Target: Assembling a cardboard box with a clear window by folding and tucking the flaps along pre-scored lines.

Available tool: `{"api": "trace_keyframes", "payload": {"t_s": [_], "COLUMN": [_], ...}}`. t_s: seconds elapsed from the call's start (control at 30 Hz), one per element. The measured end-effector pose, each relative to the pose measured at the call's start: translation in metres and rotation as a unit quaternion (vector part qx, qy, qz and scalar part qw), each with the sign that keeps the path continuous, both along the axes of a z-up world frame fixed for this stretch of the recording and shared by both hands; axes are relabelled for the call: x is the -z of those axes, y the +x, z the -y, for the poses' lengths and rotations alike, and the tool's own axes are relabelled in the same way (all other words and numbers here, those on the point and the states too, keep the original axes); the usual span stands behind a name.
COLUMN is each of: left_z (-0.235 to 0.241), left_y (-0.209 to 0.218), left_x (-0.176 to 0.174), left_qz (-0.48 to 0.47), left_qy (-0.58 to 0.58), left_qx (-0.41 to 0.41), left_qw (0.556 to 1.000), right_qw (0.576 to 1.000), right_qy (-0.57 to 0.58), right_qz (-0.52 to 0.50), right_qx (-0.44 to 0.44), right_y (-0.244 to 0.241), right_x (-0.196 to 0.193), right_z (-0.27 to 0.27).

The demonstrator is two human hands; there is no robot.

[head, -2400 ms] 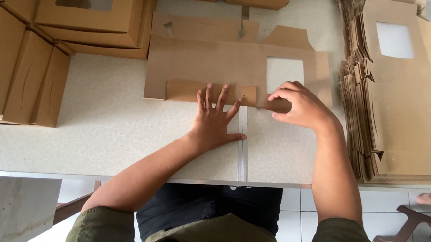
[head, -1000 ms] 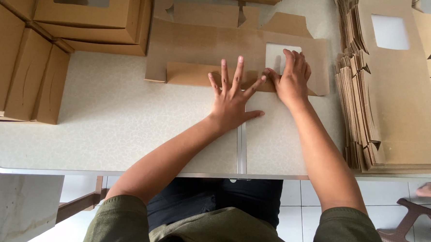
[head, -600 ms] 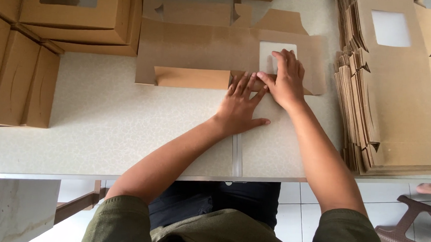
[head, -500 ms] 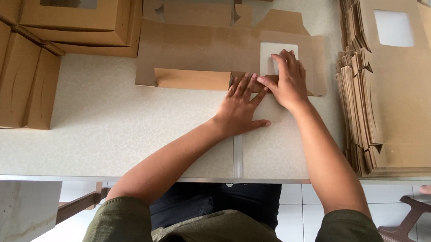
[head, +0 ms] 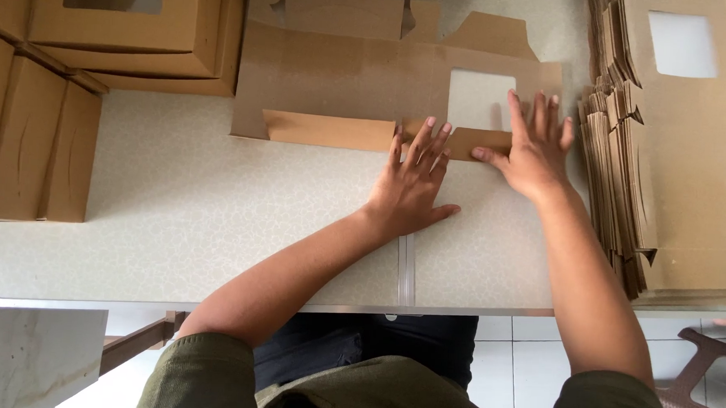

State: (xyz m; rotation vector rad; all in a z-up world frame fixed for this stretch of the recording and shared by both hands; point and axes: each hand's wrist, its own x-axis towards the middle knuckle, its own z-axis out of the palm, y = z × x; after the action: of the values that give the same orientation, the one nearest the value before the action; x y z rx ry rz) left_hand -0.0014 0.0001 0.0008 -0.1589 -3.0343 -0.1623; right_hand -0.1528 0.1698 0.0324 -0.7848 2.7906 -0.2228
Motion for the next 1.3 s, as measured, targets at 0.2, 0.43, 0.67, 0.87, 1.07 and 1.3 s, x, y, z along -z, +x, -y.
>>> {"api": "trace_keyframes", "payload": {"t_s": [0.2,0.43,0.67,0.87,1.07,1.3], "left_z": [0.001,0.005,0.017,0.023,0.033,0.046], "left_y": [0.002,0.003,0.001,0.005,0.007,0.014], "left_x": [-0.006,0.001,0.018,0.029,0.033,0.034], "left_qz": [0.008,-0.011,-0.019,-0.066,-0.151,-0.127], "left_qy": [-0.009,-0.007,0.051,0.095,0.195,0.264], "left_qx": [-0.002,0.009,0.042,0.086,0.176,0.227], "left_qw": [1.0,1.0,0.998,0.989,0.953,0.929], "right_qw": [0.999,0.998,0.977,0.909,0.873,0.795], "right_qy": [0.04,0.017,-0.158,-0.384,-0.449,-0.567], "right_qz": [-0.013,-0.046,-0.113,-0.156,0.051,0.145], "right_qx": [0.026,0.035,0.084,0.052,0.187,0.16], "right_y": [-0.004,0.004,0.016,-0.012,0.004,0.021], "right_x": [0.005,0.021,0.0,0.005,-0.034,-0.046], "right_z": [-0.018,-0.036,-0.024,-0.054,-0.058,-0.056]}}
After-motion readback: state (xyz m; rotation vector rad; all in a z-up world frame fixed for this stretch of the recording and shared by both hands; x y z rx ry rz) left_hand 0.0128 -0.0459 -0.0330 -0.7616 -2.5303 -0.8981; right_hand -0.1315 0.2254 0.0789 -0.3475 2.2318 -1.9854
